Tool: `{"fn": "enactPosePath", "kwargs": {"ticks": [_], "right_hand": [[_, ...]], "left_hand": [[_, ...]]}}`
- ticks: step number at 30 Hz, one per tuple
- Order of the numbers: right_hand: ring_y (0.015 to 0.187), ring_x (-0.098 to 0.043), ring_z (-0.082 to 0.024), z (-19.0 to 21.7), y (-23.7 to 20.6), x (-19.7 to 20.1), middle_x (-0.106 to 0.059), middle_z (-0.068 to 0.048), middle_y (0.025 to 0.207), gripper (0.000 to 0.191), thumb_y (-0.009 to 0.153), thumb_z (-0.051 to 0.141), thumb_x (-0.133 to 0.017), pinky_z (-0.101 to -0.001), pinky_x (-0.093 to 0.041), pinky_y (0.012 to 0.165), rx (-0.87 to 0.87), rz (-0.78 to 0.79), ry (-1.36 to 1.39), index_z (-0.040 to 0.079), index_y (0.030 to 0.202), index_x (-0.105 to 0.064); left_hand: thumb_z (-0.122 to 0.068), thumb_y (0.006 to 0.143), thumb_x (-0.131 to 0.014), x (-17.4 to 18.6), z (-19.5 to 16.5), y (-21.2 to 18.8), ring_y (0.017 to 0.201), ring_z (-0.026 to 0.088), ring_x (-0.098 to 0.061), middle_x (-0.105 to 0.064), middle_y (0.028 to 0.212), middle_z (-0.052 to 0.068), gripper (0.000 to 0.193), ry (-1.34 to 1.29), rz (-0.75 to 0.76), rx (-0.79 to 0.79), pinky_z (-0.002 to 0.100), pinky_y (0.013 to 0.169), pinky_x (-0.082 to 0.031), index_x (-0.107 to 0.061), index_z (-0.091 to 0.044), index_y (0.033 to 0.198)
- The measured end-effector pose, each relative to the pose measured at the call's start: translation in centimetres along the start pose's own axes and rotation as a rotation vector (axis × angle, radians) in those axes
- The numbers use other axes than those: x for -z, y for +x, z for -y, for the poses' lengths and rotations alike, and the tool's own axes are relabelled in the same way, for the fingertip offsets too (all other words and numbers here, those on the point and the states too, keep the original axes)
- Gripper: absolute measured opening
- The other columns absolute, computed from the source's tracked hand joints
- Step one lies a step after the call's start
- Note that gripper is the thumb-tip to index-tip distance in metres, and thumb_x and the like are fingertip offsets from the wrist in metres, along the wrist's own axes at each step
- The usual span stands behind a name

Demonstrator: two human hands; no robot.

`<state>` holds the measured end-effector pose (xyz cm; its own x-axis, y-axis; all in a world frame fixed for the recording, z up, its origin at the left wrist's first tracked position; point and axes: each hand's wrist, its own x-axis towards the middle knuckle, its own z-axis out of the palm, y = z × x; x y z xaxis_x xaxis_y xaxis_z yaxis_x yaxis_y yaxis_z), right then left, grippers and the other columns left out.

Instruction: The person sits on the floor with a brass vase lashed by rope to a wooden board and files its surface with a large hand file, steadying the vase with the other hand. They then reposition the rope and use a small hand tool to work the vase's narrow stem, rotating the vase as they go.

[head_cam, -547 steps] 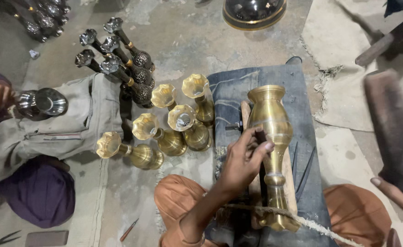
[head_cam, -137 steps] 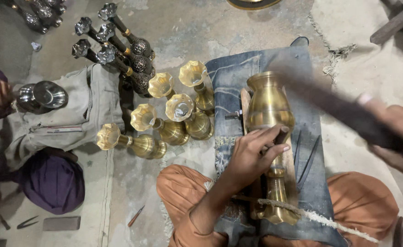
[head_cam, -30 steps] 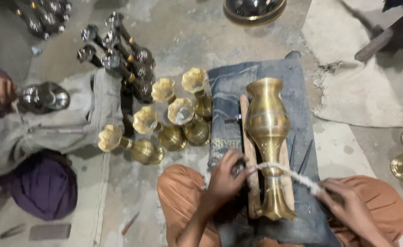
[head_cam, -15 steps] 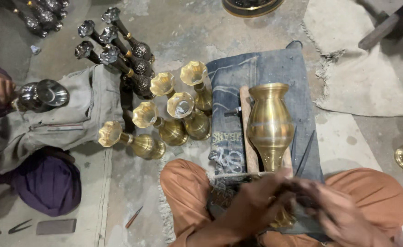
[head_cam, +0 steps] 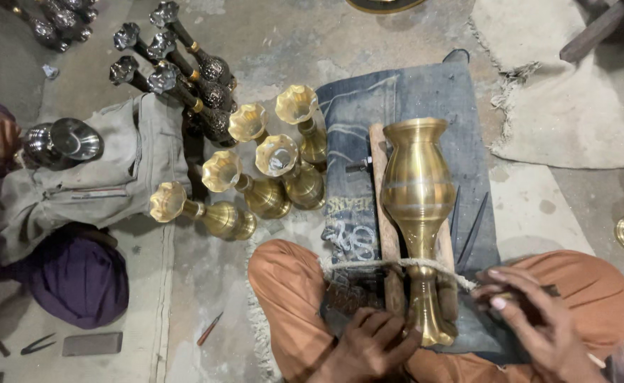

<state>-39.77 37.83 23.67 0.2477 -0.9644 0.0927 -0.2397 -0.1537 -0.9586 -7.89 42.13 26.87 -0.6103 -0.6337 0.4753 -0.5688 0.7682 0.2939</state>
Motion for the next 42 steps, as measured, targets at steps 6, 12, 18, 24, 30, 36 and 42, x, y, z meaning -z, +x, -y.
{"fn": "enactPosePath", "kwargs": {"ticks": [6,12,18,24,30,36,42], "right_hand": [[0.103,-0.072,-0.025,-2.7,-2.0,2.5,-0.07,-0.017,0.116,0.035,0.094,0.006,-0.061,-0.0357,-0.058,0.09,-0.128,-0.143,0.014,-0.001,0.128,-0.059],[0.102,-0.072,-0.024,-3.9,-4.3,7.0,-0.07,-0.017,0.113,0.028,0.09,0.004,-0.066,-0.0342,-0.059,0.089,-0.081,-0.38,-0.416,0.002,0.117,-0.061],[0.104,-0.073,-0.025,-7.0,-9.7,2.0,-0.07,-0.017,0.113,0.025,0.084,0.002,-0.071,-0.0333,-0.06,0.087,0.071,-0.371,-0.328,0.004,0.108,-0.063],[0.105,-0.073,-0.025,-6.0,-10.8,-2.4,-0.071,-0.017,0.112,0.025,0.079,0.0,-0.076,-0.0324,-0.062,0.086,0.239,-0.373,-0.184,0.006,0.099,-0.064],[0.107,-0.074,-0.028,-2.3,-5.9,-5.7,-0.069,-0.022,0.115,0.022,0.073,-0.006,-0.078,-0.0328,-0.064,0.086,0.147,-0.341,0.051,0.001,0.091,-0.067],[0.102,-0.072,-0.024,1.2,-2.1,-8.3,-0.071,-0.019,0.112,0.029,0.075,-0.009,-0.08,-0.0305,-0.062,0.085,0.089,-0.418,0.142,-0.005,0.101,-0.067],[0.104,-0.071,-0.021,1.1,-0.8,-8.6,-0.072,-0.013,0.1,0.028,0.073,-0.005,-0.083,-0.0289,-0.059,0.084,0.253,-0.367,-0.133,-0.003,0.096,-0.069]], "left_hand": [[-0.018,0.095,-0.069,-0.9,-1.0,-0.2,0.099,0.018,-0.064,-0.069,0.114,0.005,0.032,0.115,-0.034,-0.086,0.033,0.085,-0.051,-0.071,-0.009,0.126],[-0.015,0.092,-0.071,-0.9,-1.8,0.8,0.099,0.021,-0.068,-0.065,0.106,0.004,0.03,0.071,-0.113,-0.012,0.033,0.08,-0.055,-0.071,-0.012,0.122],[-0.009,0.088,-0.075,-2.7,-1.5,-0.7,0.098,0.026,-0.071,-0.064,0.108,0.008,0.03,-0.006,-0.18,0.052,0.036,0.083,-0.061,-0.072,-0.007,0.117],[-0.005,0.08,-0.074,-6.2,-2.1,-2.4,0.098,0.031,-0.066,-0.067,0.11,0.012,0.034,-0.092,-0.392,0.228,0.044,0.081,-0.058,-0.067,-0.004,0.113],[-0.004,0.081,-0.074,-7.8,-1.1,-4.0,0.096,0.032,-0.064,-0.062,0.108,0.015,0.042,-0.09,-0.419,0.197,0.044,0.078,-0.057,-0.067,-0.007,0.123],[-0.005,0.088,-0.075,-8.1,-0.6,-4.3,0.089,0.029,-0.064,-0.062,0.103,0.011,0.039,-0.088,-0.394,0.137,0.042,0.076,-0.057,-0.066,-0.006,0.126],[-0.01,0.088,-0.073,-8.2,-0.4,-4.6,0.088,0.031,-0.065,-0.063,0.104,0.013,0.04,-0.128,-0.368,0.155,0.042,0.072,-0.057,-0.064,-0.007,0.127]]}}
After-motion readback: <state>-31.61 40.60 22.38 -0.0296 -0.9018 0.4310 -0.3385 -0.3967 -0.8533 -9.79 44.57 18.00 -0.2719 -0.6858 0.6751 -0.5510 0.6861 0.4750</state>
